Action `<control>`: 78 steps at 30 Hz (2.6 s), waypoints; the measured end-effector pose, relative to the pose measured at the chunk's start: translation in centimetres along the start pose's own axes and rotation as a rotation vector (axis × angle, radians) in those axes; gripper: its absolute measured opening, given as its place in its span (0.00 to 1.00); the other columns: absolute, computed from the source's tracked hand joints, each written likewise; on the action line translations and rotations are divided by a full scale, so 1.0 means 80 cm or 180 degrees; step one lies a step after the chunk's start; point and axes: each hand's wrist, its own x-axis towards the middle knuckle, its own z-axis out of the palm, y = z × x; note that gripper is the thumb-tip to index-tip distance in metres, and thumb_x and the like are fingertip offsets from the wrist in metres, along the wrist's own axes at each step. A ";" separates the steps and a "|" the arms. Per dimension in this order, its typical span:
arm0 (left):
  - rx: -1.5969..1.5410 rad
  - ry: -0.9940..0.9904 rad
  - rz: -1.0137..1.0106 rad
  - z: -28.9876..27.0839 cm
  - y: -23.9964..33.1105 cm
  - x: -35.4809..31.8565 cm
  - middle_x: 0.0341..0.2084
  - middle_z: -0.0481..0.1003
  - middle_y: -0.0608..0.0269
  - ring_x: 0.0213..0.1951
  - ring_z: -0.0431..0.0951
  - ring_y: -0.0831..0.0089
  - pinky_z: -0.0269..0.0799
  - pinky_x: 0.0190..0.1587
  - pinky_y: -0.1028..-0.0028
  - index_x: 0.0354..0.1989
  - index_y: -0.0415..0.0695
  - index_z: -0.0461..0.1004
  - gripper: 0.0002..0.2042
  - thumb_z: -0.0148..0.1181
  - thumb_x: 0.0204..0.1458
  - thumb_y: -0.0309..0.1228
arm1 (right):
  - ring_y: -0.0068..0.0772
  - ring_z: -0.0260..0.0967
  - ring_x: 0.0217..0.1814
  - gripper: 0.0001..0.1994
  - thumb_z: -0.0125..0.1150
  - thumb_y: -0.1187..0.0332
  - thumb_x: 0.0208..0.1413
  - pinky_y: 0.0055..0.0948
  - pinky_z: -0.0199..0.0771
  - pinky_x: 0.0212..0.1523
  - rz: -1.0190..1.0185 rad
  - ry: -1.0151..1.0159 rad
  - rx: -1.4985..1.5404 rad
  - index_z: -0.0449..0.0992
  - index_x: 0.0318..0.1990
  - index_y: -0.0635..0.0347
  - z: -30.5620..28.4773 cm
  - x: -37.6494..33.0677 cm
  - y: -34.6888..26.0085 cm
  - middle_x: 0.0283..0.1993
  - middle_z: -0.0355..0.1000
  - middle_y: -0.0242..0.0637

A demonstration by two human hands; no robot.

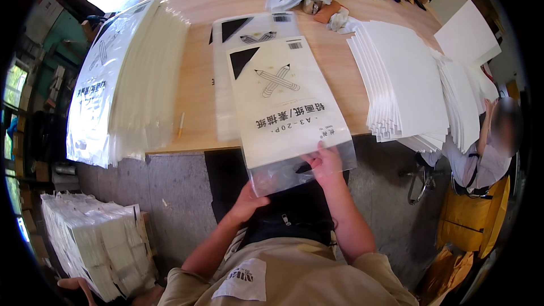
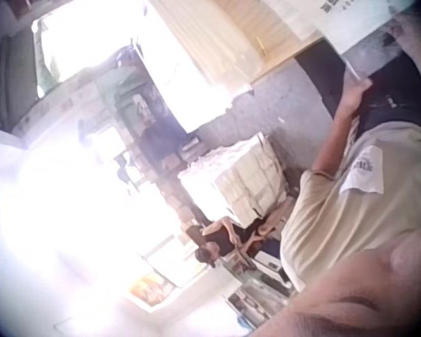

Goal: The person repeatedly picks up stacks of white paper sheets and inserts them into clear plastic packaging bags. They fold the top of each bag to seal it and place the finished package on a pile on the table.

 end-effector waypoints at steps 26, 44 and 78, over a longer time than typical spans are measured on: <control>0.1839 0.1703 0.2205 -0.072 0.479 -0.043 0.40 0.78 0.59 0.33 0.81 0.72 0.80 0.32 0.72 0.62 0.39 0.64 0.23 0.60 0.58 0.23 | 0.42 0.71 0.54 0.16 0.61 0.70 0.62 0.51 0.80 0.55 0.0114 -0.1715 0.0525 0.67 0.54 0.62 0.392 -0.076 0.044 0.51 0.69 0.40; 0.2713 0.3055 0.0629 -0.442 0.623 -0.108 0.33 0.78 0.66 0.26 0.75 0.79 0.71 0.28 0.79 0.57 0.40 0.72 0.18 0.61 0.57 0.24 | 0.27 0.75 0.45 0.14 0.57 0.67 0.65 0.26 0.76 0.47 0.0145 -0.2813 -0.1660 0.74 0.53 0.67 0.378 -0.038 0.173 0.46 0.78 0.38; 0.5015 0.3946 0.1713 -0.496 0.593 -0.049 0.47 0.77 0.48 0.49 0.77 0.59 0.71 0.53 0.65 0.52 0.35 0.75 0.25 0.50 0.65 0.49 | 0.56 0.27 0.81 0.46 0.57 0.50 0.60 0.52 0.32 0.76 -0.1785 -0.2627 -0.3183 0.39 0.73 0.70 0.442 0.006 0.206 0.78 0.34 0.58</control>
